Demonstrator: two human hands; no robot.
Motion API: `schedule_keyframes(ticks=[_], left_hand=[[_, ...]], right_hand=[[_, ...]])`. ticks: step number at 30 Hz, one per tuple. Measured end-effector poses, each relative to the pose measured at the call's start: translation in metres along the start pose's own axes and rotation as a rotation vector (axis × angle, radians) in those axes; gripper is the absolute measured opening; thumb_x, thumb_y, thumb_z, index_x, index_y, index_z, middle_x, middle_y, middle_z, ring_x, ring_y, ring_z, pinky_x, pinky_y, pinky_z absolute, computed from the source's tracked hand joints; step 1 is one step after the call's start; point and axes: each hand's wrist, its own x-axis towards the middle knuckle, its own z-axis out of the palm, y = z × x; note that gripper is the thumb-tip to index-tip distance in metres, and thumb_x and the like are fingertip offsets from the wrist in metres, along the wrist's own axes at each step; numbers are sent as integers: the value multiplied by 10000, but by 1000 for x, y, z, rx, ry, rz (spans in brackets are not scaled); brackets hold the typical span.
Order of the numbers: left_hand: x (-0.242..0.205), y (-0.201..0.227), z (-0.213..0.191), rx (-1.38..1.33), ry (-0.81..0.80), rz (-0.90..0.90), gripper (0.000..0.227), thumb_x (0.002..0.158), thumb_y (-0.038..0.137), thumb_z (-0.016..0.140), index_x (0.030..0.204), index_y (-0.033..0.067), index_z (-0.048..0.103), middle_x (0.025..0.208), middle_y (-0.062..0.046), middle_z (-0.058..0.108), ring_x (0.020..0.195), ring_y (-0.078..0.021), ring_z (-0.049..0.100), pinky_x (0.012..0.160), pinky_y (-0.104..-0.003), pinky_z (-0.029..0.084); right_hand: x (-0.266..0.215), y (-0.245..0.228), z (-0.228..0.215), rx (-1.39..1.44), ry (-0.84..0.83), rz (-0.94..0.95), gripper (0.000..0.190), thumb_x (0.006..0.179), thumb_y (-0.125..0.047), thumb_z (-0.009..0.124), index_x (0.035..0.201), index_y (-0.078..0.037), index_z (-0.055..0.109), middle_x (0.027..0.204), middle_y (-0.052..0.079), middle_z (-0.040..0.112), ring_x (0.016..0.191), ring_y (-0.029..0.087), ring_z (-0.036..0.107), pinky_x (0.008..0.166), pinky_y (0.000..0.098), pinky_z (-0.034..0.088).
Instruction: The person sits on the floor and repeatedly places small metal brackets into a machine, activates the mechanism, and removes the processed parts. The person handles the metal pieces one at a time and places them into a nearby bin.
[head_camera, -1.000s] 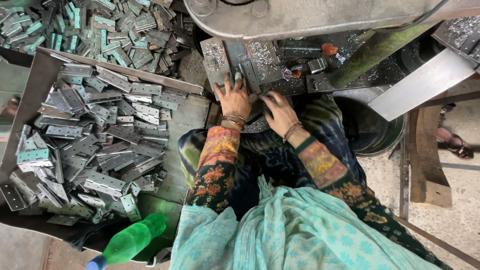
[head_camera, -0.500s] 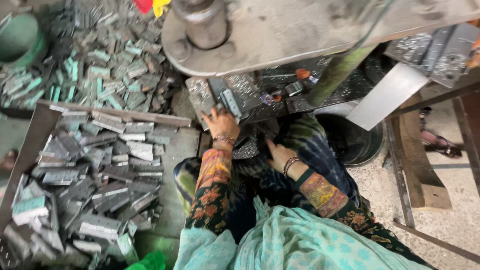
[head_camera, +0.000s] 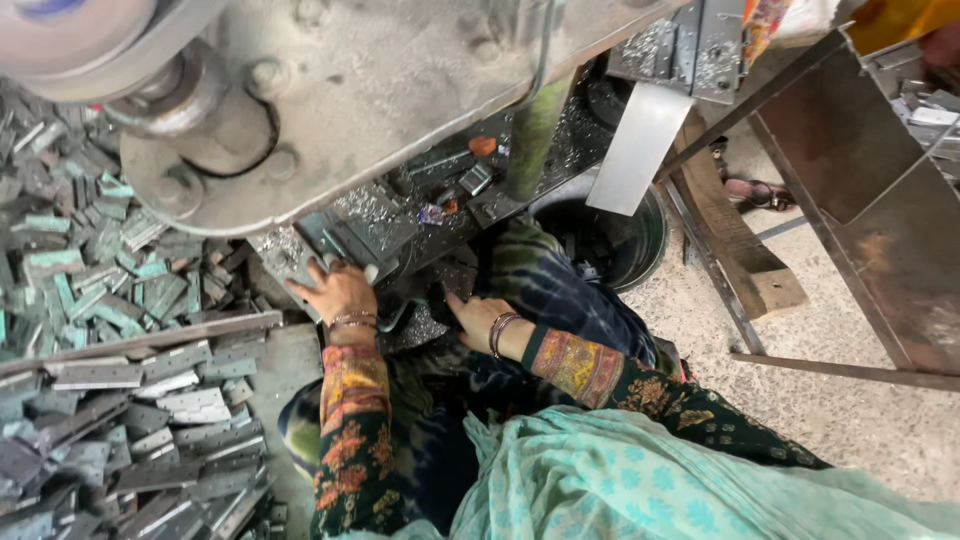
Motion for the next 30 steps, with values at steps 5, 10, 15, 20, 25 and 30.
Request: schedule_keyframes(ticks=[5, 10, 15, 20, 25, 30], left_hand=[[1, -1, 7, -48, 67, 0, 327, 942, 334, 573, 1162, 195, 771, 1402, -56, 627, 1445, -367, 355, 1114, -802, 51], [1, 6, 10, -111, 51, -6, 323, 973, 323, 573, 1143, 138, 775, 1346, -47, 653, 1456, -356, 370, 1154, -798, 57], [-8, 1, 7, -183, -15, -3, 405, 998, 412, 568, 1179, 101, 754, 1402, -60, 596, 1467, -358, 329, 1171, -762, 69], [0, 3, 12, -237, 138, -68, 386, 911, 280, 579, 1233, 121, 720, 1442, -8, 534, 1500, -362, 233, 1133, -782, 93], [15, 0, 16, -258, 62, -97, 350, 934, 204, 566, 1240, 125, 720, 1481, 2, 519, 1514, -359, 227, 1160, -777, 111], [18, -2, 19, -293, 169, -79, 381, 917, 211, 578, 1255, 101, 716, 1502, -3, 508, 1495, -356, 246, 1161, -764, 128]], right_hand=[[12, 27, 40, -15, 47, 28, 759, 831, -324, 748, 1474, -126, 398, 1049, 237, 712, 955, 425, 707, 796, 523, 584], [27, 68, 103, 19, 146, 51, 779, 875, -406, 732, 1514, -150, 366, 1052, 222, 726, 946, 438, 707, 821, 540, 570], [36, 72, 110, -2, 28, 132, 846, 868, -398, 713, 1565, -147, 304, 1034, 220, 737, 934, 422, 720, 798, 536, 593], [16, 48, 54, -19, 10, 103, 877, 826, -358, 758, 1538, -106, 311, 1058, 274, 707, 955, 446, 703, 823, 542, 580], [12, 35, 30, -69, -5, 76, 835, 864, -366, 723, 1541, -97, 317, 1033, 264, 723, 939, 453, 713, 824, 534, 587], [18, 54, 84, -43, 71, 142, 838, 843, -415, 744, 1538, -177, 341, 1015, 246, 726, 949, 440, 710, 821, 537, 580]])
